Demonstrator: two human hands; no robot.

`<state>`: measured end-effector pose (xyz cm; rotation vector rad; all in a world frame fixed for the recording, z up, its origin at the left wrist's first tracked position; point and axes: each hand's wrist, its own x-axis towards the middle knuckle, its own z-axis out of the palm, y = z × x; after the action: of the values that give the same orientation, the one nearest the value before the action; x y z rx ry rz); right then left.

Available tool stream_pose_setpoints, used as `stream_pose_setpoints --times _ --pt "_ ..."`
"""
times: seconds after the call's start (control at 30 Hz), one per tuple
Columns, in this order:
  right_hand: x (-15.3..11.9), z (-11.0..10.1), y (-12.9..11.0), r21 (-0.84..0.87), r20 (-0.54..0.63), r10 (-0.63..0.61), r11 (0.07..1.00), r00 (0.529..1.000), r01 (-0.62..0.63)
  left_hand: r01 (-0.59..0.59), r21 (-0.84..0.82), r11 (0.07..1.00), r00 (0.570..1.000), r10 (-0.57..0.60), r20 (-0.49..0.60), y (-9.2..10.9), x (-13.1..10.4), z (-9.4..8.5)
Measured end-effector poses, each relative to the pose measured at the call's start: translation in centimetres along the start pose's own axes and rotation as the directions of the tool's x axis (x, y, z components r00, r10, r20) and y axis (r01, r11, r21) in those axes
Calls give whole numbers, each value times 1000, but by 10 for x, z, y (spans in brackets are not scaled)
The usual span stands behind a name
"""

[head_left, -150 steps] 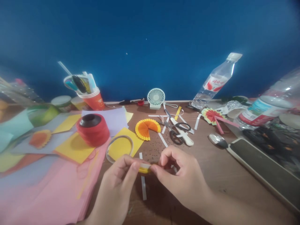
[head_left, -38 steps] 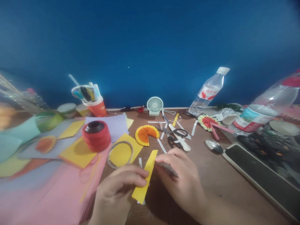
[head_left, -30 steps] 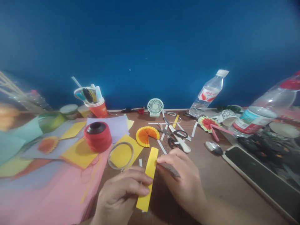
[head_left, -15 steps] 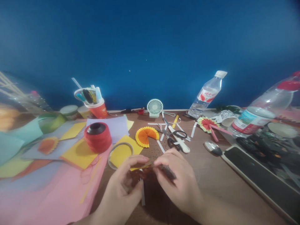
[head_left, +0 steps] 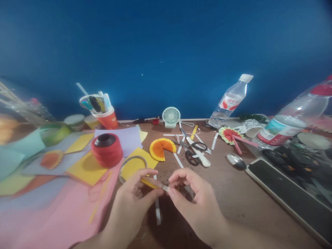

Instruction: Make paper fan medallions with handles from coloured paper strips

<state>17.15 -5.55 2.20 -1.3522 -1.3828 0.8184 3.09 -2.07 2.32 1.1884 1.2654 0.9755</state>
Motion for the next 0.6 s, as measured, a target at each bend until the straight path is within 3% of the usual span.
stream_pose_setpoints --times 0.27,0.6 --pt "0 0 -5 29 11 79 996 997 -79 -181 315 932 983 179 37 -14 -1 -9" --pt "-3 0 -5 7 18 45 999 999 -45 -187 416 890 982 179 58 -18 3 -12"
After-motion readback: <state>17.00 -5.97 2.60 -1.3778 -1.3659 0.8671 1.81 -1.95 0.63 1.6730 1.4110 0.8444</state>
